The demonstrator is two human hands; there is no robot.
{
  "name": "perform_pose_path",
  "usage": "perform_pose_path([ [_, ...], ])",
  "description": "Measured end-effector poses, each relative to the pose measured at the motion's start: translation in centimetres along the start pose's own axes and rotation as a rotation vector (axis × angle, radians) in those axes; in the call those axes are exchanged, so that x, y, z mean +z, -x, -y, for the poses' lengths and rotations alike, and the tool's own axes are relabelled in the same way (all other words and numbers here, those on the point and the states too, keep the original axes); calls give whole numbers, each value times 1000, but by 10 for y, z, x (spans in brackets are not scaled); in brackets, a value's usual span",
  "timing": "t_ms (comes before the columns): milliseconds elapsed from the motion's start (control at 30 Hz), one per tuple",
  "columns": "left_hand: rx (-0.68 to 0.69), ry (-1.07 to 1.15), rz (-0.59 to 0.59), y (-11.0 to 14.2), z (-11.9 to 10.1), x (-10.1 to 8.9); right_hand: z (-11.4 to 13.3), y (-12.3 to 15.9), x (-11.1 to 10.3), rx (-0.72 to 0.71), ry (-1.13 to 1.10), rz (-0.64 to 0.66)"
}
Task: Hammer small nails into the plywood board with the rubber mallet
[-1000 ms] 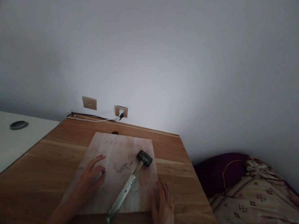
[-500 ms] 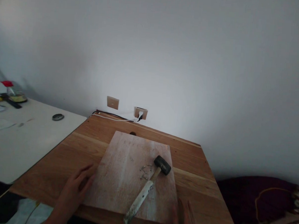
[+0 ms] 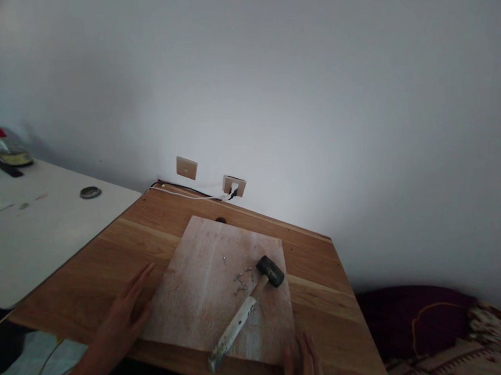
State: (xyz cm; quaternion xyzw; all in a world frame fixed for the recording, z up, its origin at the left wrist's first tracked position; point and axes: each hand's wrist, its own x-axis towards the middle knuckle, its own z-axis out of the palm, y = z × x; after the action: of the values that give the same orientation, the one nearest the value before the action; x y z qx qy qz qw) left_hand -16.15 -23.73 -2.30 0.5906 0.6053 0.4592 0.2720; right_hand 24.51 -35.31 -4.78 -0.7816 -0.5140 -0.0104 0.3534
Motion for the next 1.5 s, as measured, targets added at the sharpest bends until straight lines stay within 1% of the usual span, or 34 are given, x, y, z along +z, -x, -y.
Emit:
perform_pose_path([
  [67, -7, -33, 26, 2, 2, 1, -2, 3, 3, 17, 6, -8],
  [167, -35, -63, -3, 5, 8, 2, -8, 4, 7, 24, -9, -5],
  [300, 13, -50, -33, 8, 14, 1, -17, 3, 8, 30, -12, 10],
  [367, 31, -62, -21, 9, 13, 0, -20, 2, 8, 32, -8, 10],
  [500, 10, -104, -11, 8, 7, -3, -25, 1, 10, 24, -15, -15],
  [600, 44, -126, -7, 7, 6, -5, -29, 0, 10, -9, -36, 18],
  [700, 87, -142, -16, 6, 7, -5, -26, 1, 10, 0, -32, 11],
  [800, 68, -156, 13, 7, 5, -5, -14, 4, 10, 33, -4, -44],
  [900, 52, -176, 30, 8, 4, -4, -8, 6, 7, 6, -5, -93],
  [1033, 92, -215, 19, 9, 4, -6, -14, 4, 0, -87, -13, -134],
  [1133, 114, -265, 43, 8, 7, -7, -20, 2, 0, -104, 11, -160],
  [1233, 71, -305, 83, 7, 8, -5, -22, 1, 5, -104, 14, -86],
  [1300, 28, -307, 103, 8, 7, -3, -20, 3, 8, -72, 24, -52],
  [1400, -10, -298, 126, 8, 4, -1, -13, 6, 10, -3, 47, -51],
  [1500, -37, -283, 135, 7, 1, -2, -6, 9, 10, 23, 60, -41],
])
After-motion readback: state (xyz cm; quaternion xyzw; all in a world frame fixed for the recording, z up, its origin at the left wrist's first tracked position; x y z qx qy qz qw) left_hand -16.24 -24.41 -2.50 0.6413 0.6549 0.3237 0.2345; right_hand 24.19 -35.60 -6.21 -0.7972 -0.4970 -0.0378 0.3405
